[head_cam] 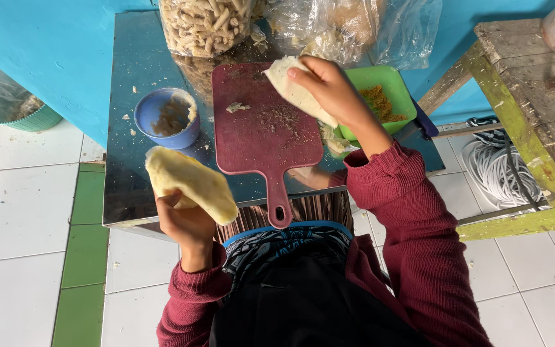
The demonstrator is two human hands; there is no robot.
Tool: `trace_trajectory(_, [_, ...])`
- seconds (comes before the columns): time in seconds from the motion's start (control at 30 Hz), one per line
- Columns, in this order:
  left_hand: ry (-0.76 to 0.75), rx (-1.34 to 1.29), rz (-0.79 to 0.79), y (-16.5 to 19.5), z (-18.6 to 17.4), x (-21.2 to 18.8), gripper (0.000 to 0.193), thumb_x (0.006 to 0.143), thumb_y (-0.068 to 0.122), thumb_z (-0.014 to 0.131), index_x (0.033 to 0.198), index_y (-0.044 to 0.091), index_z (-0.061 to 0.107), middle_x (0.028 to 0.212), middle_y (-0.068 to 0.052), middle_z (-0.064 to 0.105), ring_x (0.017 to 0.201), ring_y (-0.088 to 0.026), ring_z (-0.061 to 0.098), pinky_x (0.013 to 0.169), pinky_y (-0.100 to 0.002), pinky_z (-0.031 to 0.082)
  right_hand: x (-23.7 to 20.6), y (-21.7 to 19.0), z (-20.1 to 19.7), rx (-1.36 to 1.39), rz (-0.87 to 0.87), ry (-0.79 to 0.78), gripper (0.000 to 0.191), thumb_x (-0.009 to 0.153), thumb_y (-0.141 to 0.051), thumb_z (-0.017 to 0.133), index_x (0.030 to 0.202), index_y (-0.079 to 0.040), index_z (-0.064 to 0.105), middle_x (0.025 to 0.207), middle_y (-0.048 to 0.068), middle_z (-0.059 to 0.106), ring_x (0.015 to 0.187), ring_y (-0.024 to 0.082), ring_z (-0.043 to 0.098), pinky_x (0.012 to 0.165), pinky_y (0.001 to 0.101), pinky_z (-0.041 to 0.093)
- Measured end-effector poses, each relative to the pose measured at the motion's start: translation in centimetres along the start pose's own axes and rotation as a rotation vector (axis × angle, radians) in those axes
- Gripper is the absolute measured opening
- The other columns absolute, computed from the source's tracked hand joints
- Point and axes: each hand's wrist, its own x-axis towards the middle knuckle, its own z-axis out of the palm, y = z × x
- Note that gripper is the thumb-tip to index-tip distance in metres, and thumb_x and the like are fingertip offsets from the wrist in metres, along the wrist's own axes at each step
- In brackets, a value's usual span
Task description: The person cuts flat dough sheets into strips with a knife on a pink cutting board, then separates the cut strips and arranges them by hand, working through the sheets one at a time.
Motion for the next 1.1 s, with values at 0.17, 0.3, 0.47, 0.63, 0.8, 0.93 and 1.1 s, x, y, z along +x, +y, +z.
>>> trace_trajectory(0.17, [0.008,0.099,0.062,0.6,1.6,-0.1,0.059,0.096,0.015,0.046,0.154,0.005,0.041,0.131,-0.011,0.057,0.119,-0.024,0.06,0.102,-0.041,0.051,1.4,0.6,-0.3,0.25,0.09,-0.036,0.02,0.104,-0.024,0.063,0.111,-0.006,0.069,0.082,-0.007,0.061,0.072,0.003,0.053,0.065,0.022,0.045])
trace_trajectory(0.3, [-0.015,0.118,0.042,0.6,2.4,0.0,0.061,0.097,0.009,0.05,0.157,0.007,0.038,0.133,-0.01,0.058,0.119,-0.021,0.061,0.103,-0.038,0.051,2.8,0.2,-1.5,-0.321,-0.18,0.179,0.032,0.116,-0.02,0.067,0.098,0.004,0.057,0.082,0.015,0.048,0.077,0.016,0.046,0.07,0.0289,0.044])
trace_trajectory(0.47, [-0.053,0.254,-0.085,-0.6,2.8,0.0,0.052,0.098,0.008,0.051,0.149,0.012,0.038,0.122,-0.009,0.061,0.105,-0.022,0.067,0.083,-0.041,0.057,1.0,-0.3,2.9,-0.695,-0.245,-0.086,0.014,0.106,-0.019,0.068,0.119,-0.013,0.07,0.089,0.006,0.075,0.073,0.017,0.069,0.062,0.0334,0.057])
trace_trajectory(0.63, [-0.123,0.258,-0.103,-2.4,2.9,-0.1,0.036,0.106,0.012,0.053,0.141,0.005,0.045,0.127,-0.006,0.061,0.117,-0.016,0.064,0.102,-0.033,0.056,-2.5,-2.6,5.0,-0.567,-0.419,-0.396,0.014,0.096,-0.016,0.07,0.109,-0.011,0.07,0.104,0.004,0.073,0.085,0.018,0.073,0.074,0.0336,0.061])
trace_trajectory(0.8, [-0.137,0.305,-0.133,-3.7,2.7,-0.5,0.027,0.109,0.013,0.055,0.134,0.004,0.052,0.124,-0.007,0.062,0.114,-0.014,0.064,0.102,-0.032,0.055,-5.2,-7.1,5.6,-0.333,-0.657,-0.089,0.011,0.099,-0.01,0.072,0.108,-0.009,0.066,0.108,0.004,0.068,0.099,0.02,0.068,0.086,0.0346,0.058])
trace_trajectory(0.93, [-0.189,0.282,-0.14,-4.1,2.9,-0.8,0.023,0.111,0.012,0.056,0.131,0.001,0.054,0.123,-0.009,0.064,0.112,-0.014,0.065,0.1,-0.032,0.055,-7.5,-9.9,5.7,-0.463,-0.791,-0.136,0.032,0.083,-0.022,0.084,0.101,-0.006,0.063,0.105,0.009,0.064,0.097,0.025,0.062,0.087,0.0379,0.054])
trace_trajectory(1.1, [-0.217,0.385,-0.105,-4.2,3.2,-0.9,0.024,0.106,0.009,0.057,0.128,0.001,0.054,0.124,-0.006,0.064,0.113,-0.012,0.064,0.103,-0.03,0.055,-7.4,-9.9,5.5,-0.445,-0.734,-0.134,0.023,0.089,-0.011,0.08,0.103,-0.006,0.063,0.107,0.006,0.066,0.097,0.021,0.067,0.087,0.0344,0.058])
